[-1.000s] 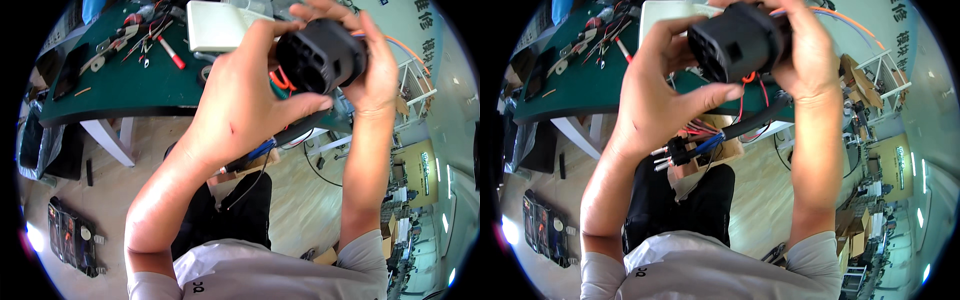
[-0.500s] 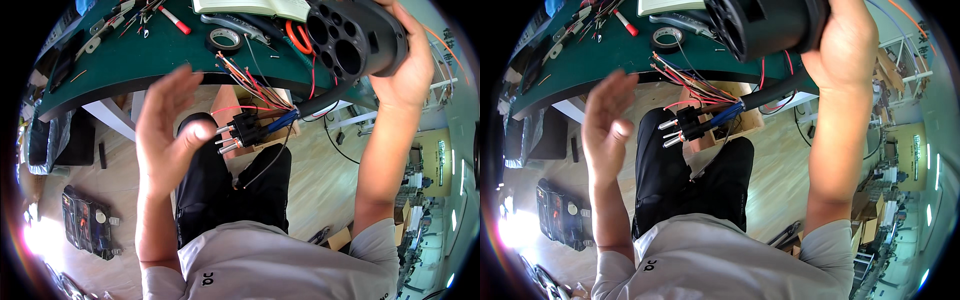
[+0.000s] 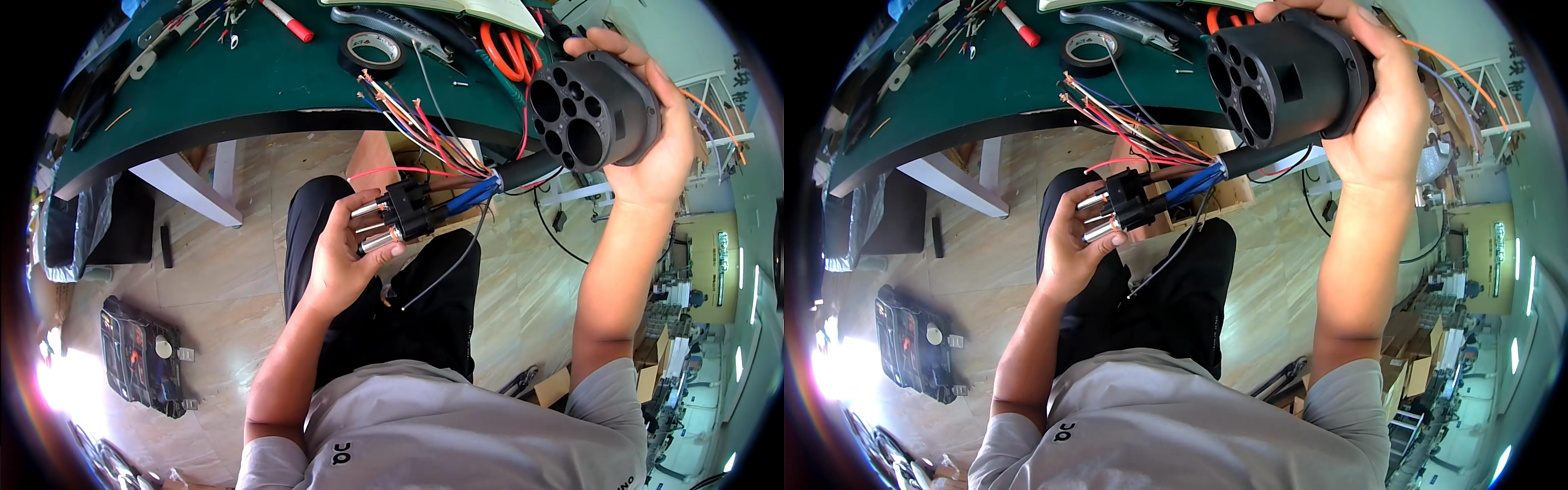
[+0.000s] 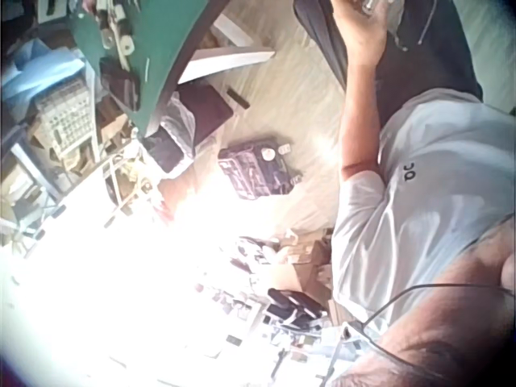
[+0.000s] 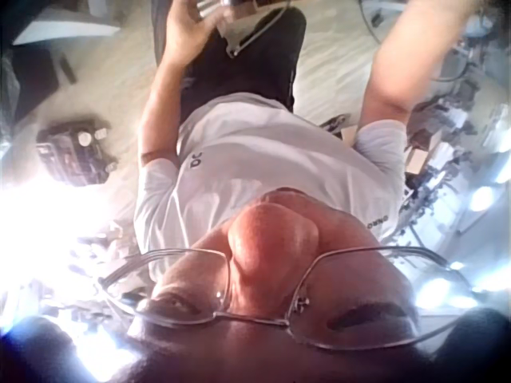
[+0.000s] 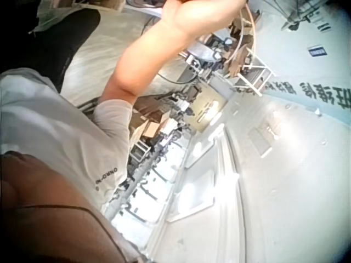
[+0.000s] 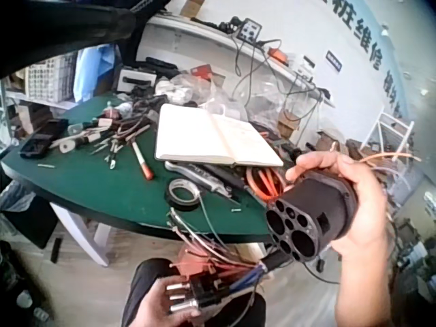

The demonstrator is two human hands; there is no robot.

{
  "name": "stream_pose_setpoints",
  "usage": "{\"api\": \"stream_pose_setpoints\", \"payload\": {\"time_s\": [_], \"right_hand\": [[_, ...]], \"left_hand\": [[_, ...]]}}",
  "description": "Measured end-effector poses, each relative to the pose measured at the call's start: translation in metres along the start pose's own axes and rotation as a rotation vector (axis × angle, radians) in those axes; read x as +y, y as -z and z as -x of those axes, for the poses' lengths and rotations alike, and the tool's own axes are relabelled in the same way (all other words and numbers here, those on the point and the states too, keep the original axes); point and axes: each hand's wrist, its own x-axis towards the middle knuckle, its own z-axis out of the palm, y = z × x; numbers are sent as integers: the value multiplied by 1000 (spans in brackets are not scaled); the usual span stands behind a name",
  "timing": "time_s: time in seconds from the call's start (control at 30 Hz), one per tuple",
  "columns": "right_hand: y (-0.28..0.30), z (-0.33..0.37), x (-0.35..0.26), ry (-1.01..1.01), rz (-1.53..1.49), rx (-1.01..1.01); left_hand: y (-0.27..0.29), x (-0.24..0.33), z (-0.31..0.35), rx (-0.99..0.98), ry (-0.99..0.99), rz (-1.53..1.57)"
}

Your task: The person is assembling an electrical connector by inserting a bundle of multi-colored wires into a circular housing while seated at a workbench.

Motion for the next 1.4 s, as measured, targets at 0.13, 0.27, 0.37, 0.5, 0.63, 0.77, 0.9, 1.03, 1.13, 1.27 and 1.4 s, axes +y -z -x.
{"api": "stream_pose_setpoints", "payload": {"time_s": [0.13,0.27,0.37,0.5,0.63,0.77,0.9,1.03,1.13,1.27,1.4], "right_hand": [[4,5,5,-44,-78,29],[1,5,10,-38,-111,56],[3,6,12,-46,-163,66],[6,8,14,-37,-234,85],[7,10,15,1,-266,103],[10,15,16,26,-294,63],[11,19,20,36,-347,9],[13,19,25,121,-314,-13],[14,22,28,226,-221,24],[12,30,38,316,-219,6],[7,34,43,388,-179,14]], "left_hand": [[-3,0,0,27,-34,3],[-6,7,0,27,-29,30],[-9,8,0,47,-46,27],[-10,9,0,46,-32,49],[-10,11,2,44,-38,47],[-7,11,3,44,-7,38],[-6,8,3,36,-14,35],[-6,8,3,30,-23,67],[-6,6,2,27,-41,75],[-4,4,2,15,-1,112],[-3,2,3,7,-16,125]]}}
